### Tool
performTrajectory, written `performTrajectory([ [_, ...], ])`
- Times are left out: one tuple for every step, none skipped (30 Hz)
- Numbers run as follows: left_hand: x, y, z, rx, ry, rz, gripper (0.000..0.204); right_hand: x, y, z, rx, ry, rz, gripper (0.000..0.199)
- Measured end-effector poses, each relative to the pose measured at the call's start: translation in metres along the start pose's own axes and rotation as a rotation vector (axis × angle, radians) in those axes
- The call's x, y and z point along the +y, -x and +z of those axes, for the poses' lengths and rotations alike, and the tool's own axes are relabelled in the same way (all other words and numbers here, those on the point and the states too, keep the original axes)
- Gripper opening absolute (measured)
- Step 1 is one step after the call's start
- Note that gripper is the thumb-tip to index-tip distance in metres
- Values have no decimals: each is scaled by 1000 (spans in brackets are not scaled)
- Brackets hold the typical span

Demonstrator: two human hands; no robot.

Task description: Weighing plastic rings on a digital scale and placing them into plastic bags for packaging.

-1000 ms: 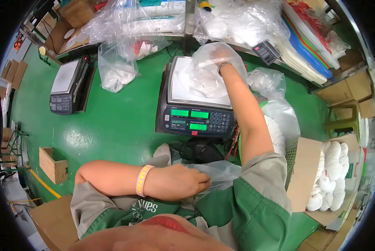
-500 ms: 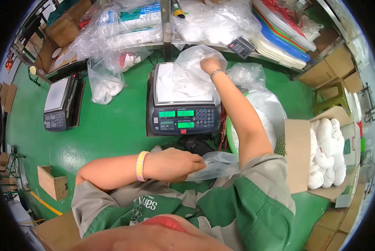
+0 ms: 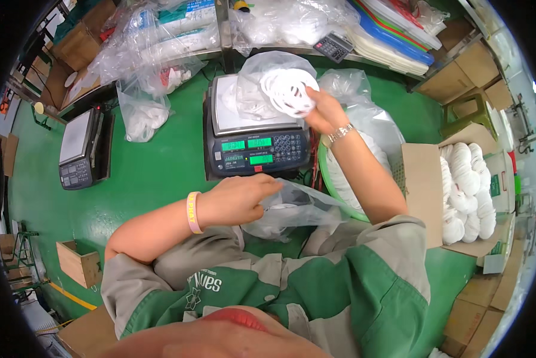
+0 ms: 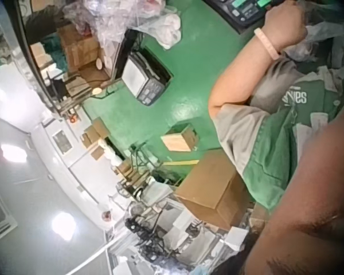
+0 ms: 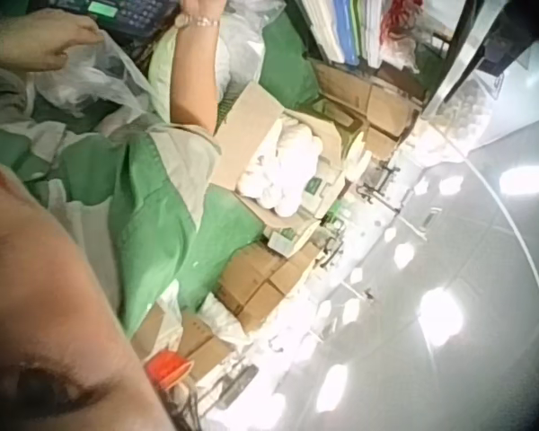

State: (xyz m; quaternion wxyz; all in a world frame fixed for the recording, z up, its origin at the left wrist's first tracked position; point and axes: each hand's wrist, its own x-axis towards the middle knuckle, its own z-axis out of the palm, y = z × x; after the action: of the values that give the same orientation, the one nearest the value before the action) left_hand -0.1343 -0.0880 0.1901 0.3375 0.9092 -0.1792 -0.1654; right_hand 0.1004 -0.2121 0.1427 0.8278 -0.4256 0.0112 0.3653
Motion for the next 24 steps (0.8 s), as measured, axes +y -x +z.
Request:
performTrajectory([
  [-8, 1, 8, 61, 50, 26, 55, 0, 21, -2, -51, 16, 28, 33],
  [-13, 3, 15, 124, 100, 47, 57, 1, 43, -1, -106, 31, 60, 34],
  [-18, 2, 17, 137, 149, 93, 62, 4, 63, -2, -155, 45, 95, 35],
  [-20, 0, 21, 178, 189, 96, 62, 10, 83, -4, -149, 79, 67, 35],
  [-20, -2, 19, 174, 266, 54, 63, 18, 100, -5, -153, 106, 49, 35],
  [-18, -4, 17, 169, 343, 14, 64, 28, 116, -9, -154, 133, 30, 35],
  [-14, -5, 15, 189, 417, 49, 64, 42, 128, -16, -81, 244, 7, 35],
  [-10, -4, 16, 167, 430, 9, 65, 54, 143, -15, -47, 392, -25, 31],
  [-8, -6, 16, 144, 442, -21, 67, 65, 149, -30, -93, 699, -129, 30],
  [-6, -6, 17, 119, 459, -56, 69, 75, 154, -46, -142, 1004, -233, 28],
  [-4, -6, 19, 107, 444, -80, 72, 80, 156, -48, -210, 1153, -204, 29],
  [-5, -6, 23, 90, 425, -44, 74, 85, 159, -49, -279, 1300, -173, 29],
  [-6, -6, 27, 73, 408, -8, 75, 90, 161, -50, -349, 1446, -142, 30],
  [-5, -4, 30, 60, 387, 24, 77, 95, 159, -56, -442, 1571, -139, 32],
  [-1, -4, 31, -1, 368, 58, 77, 105, 157, -69, -529, 1697, -132, 34],
  [2, -4, 33, -62, 350, 92, 76, 114, 155, -81, -617, 1822, -125, 36],
  [3, -4, 35, -82, 338, 138, 75, 120, 156, -90, -547, 1848, -160, 29],
  [4, -3, 36, -155, 342, 152, 75, 122, 155, -98, -549, 1870, -98, 25],
  [4, -3, 35, -230, 346, 167, 75, 122, 152, -106, -550, 1891, -37, 21],
  [7, -2, 31, -300, 351, 182, 75, 120, 149, -107, -555, 1914, 26, 18],
  [13, -1, 24, -394, 365, 124, 75, 118, 146, -107, -614, 1764, -256, 11],
  [11, 0, 25, -389, 352, 141, 75, 117, 145, -106, -555, 1670, -226, 12],
  [10, 1, 26, -381, 337, 159, 75, 116, 145, -103, -497, 1579, -199, 12],
  [9, 2, 26, -373, 322, 177, 75, 115, 143, -103, -439, 1487, -172, 12],
])
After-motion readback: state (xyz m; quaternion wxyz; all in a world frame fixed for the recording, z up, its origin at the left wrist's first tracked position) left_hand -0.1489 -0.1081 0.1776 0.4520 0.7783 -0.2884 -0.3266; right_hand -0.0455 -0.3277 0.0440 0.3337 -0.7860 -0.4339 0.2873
